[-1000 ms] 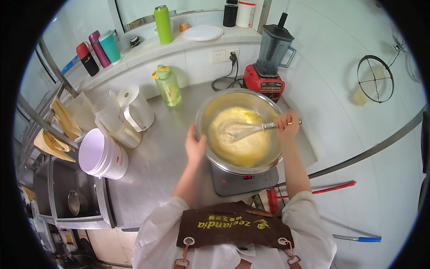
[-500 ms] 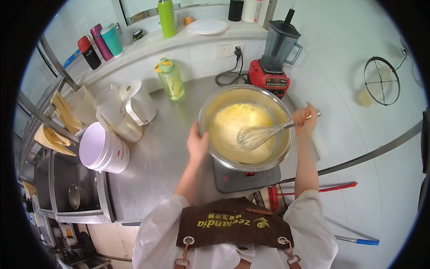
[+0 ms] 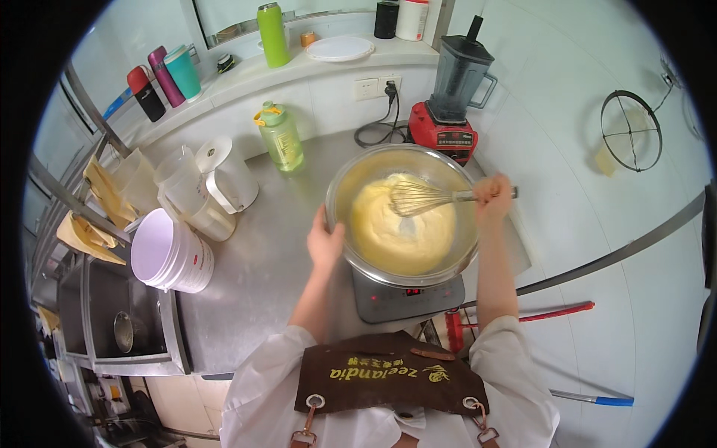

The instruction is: The person prepares two baking trays by covering them with parchment paper, then uses a whisk to mix eggs in a metal bowl placed on a scale.

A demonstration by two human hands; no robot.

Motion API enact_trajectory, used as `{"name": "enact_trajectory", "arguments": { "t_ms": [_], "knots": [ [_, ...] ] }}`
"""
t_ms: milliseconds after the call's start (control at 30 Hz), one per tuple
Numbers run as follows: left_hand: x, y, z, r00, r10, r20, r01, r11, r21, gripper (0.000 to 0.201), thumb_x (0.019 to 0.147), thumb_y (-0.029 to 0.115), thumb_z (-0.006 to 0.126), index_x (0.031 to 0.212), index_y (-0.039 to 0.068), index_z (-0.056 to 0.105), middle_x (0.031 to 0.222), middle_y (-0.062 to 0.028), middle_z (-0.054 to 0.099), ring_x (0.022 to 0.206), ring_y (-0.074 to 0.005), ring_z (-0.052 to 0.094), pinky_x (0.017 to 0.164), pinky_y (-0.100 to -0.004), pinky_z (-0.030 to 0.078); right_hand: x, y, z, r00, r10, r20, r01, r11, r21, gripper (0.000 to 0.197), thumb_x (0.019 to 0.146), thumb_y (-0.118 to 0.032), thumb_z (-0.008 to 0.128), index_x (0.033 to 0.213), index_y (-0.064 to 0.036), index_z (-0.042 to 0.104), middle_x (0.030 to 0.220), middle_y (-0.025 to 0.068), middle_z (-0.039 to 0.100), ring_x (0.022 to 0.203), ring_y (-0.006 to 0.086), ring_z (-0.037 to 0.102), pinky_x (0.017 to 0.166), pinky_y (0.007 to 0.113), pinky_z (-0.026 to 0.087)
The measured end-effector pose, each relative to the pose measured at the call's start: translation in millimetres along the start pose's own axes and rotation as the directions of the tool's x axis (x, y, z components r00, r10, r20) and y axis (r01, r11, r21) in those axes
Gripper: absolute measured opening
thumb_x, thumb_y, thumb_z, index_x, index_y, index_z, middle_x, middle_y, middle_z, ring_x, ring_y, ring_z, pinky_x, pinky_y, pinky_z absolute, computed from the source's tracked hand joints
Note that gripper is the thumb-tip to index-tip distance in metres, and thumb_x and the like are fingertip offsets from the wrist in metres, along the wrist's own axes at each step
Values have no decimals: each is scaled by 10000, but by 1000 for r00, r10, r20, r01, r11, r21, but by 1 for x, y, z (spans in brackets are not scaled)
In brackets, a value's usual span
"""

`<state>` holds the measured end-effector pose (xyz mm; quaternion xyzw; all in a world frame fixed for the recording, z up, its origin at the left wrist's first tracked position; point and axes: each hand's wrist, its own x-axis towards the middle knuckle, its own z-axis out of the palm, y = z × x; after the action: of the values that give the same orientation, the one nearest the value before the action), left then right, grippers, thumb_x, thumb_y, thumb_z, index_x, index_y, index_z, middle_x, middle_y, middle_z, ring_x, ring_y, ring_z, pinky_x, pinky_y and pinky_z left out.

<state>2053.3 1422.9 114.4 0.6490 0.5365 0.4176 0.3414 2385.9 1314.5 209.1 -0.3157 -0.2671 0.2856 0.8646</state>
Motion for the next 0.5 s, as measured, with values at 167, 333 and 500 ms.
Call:
{"name": "enact_trajectory", "arguments": {
  "t_ms": [167, 333, 500],
  "knots": [
    [3, -11, -1, 1000, 13, -3, -13, 1000, 5, 634, 769, 218, 645, 1359, 61, 476, 596, -65, 582, 499, -149, 544, 519, -306, 451, -23, 9, 16, 975, 187, 123, -198, 976, 89, 463, 920, -227, 457, 518, -156, 239, 428, -12, 247, 393, 123, 228, 443, 307, 217],
    [-1, 0, -1, 1000, -4, 17, 5, 1000, -18, 623, 773, 213, 641, 1354, 57, 477, 592, -62, 575, 508, -138, 529, 526, -300, 445, 0, -25, 9, 993, 58, 102, -53, 997, -51, 418, 905, -205, 474, 546, -136, 272, 456, 0, 276, 427, 136, 264, 483, 297, 268],
    [-2, 2, -3, 1000, 6, 5, -5, 999, -40, 629, 772, 213, 642, 1357, 60, 473, 608, -65, 577, 514, -133, 525, 529, -297, 443, -8, 6, 16, 997, -78, 6, 78, 975, -209, 284, 907, -177, 547, 656, -112, 432, 585, -10, 378, 535, 113, 390, 572, 281, 382]
  ]
}}
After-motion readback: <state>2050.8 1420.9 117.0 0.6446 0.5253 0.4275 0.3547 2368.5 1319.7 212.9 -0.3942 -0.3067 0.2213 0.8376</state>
